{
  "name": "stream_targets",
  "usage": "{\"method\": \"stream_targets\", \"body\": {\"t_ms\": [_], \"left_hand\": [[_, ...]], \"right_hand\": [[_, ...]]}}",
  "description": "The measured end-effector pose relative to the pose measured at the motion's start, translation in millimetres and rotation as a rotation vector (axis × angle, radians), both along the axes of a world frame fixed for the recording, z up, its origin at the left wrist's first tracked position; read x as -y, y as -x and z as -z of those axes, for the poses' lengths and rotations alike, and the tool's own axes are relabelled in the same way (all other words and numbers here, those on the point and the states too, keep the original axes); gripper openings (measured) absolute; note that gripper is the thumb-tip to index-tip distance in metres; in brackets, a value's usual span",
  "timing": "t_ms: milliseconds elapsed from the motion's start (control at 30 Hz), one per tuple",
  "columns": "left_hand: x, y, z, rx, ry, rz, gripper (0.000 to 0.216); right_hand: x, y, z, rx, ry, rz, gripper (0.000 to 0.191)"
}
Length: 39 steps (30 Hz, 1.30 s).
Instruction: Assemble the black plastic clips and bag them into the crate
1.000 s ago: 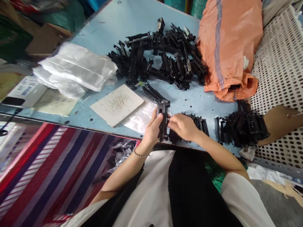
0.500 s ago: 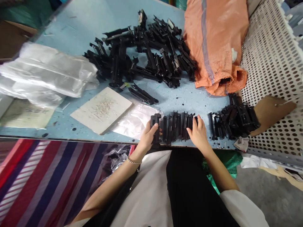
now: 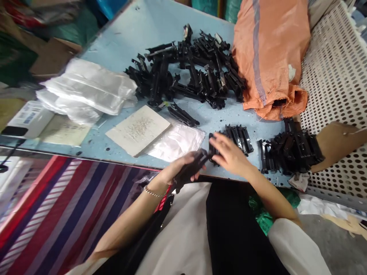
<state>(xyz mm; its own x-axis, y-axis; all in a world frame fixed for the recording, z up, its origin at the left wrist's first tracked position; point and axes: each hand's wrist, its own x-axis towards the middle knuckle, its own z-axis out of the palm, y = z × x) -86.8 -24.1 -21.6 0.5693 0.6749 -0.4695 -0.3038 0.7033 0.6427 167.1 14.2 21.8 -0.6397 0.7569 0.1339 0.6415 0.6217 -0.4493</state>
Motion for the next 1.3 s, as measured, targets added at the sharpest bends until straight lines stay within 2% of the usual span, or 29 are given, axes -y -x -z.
{"method": "stream_targets", "body": {"t_ms": [67, 100, 133, 200, 300, 333, 400, 500, 600, 733, 867, 933, 1000, 1100, 1200, 1300], "left_hand": [[11.6, 7.6, -13.2, 0.035, -0.012, 0.258, 0.049], [14.2, 10.2, -17.3, 0.020, -0.054, 0.325, 0.045], [14.4, 12.5, -19.1, -0.032, -0.122, 0.329, 0.043], [9.9, 17.2, -14.1, -0.280, -0.320, 0.152, 0.044], [0.6, 24.0, 11.3, -0.857, -0.628, -0.228, 0.027], [-1.4, 26.0, 21.7, -1.019, -0.701, -0.286, 0.020], [-4.0, 31.2, 40.2, -1.199, -0.787, -0.300, 0.014], [-8.8, 45.1, 52.3, -1.175, -0.725, -0.344, 0.013], [-16.2, 63.7, 46.4, -0.984, -0.532, -0.493, 0.020], [-23.3, 76.5, 34.4, -0.651, -0.383, -0.601, 0.028], [-24.4, 72.7, 34.3, -0.515, -0.397, -0.730, 0.032], [-22.3, 73.7, 34.9, -0.605, -0.529, -0.744, 0.027], [-18.5, 80.1, 33.2, -0.816, -0.768, -0.676, 0.012], [-13.9, 92.9, 28.1, -1.215, -1.082, -0.473, 0.027], [-16.9, 97.0, 27.0, -1.417, -1.117, -0.386, 0.031], [-26.7, 92.7, 32.9, -1.326, -1.054, -0.438, 0.036]], "right_hand": [[19.4, 15.2, -10.5, 0.023, 0.054, -0.273, 0.039], [26.0, 19.2, -12.3, 0.049, 0.072, -0.335, 0.033], [29.9, 20.1, -12.1, 0.065, 0.088, -0.338, 0.027], [30.5, 13.2, -7.2, 0.047, 0.156, -0.208, 0.020], [23.8, -6.1, 5.3, -0.113, 0.354, 0.163, 0.021], [22.7, -10.7, 9.8, -0.209, 0.445, 0.291, 0.023], [23.8, -12.6, 18.4, -0.455, 0.644, 0.489, 0.030], [30.1, 2.1, 28.0, -0.815, 0.907, 0.590, 0.037], [32.1, 27.7, 31.4, -1.030, 1.060, 0.566, 0.040], [22.6, 68.2, 31.6, -1.139, 1.235, 0.463, 0.037], [5.7, 118.4, 42.2, -1.148, 1.373, 0.357, 0.037], [-5.5, 139.9, 52.1, -1.139, 1.370, 0.336, 0.040], [-18.1, 151.7, 61.0, -1.147, 1.293, 0.365, 0.040], [-33.5, 148.0, 64.4, -1.156, 1.177, 0.416, 0.034], [-32.4, 127.6, 53.8, -1.147, 1.148, 0.429, 0.028], [-9.0, 105.6, 39.3, -1.164, 1.235, 0.402, 0.029]]}}
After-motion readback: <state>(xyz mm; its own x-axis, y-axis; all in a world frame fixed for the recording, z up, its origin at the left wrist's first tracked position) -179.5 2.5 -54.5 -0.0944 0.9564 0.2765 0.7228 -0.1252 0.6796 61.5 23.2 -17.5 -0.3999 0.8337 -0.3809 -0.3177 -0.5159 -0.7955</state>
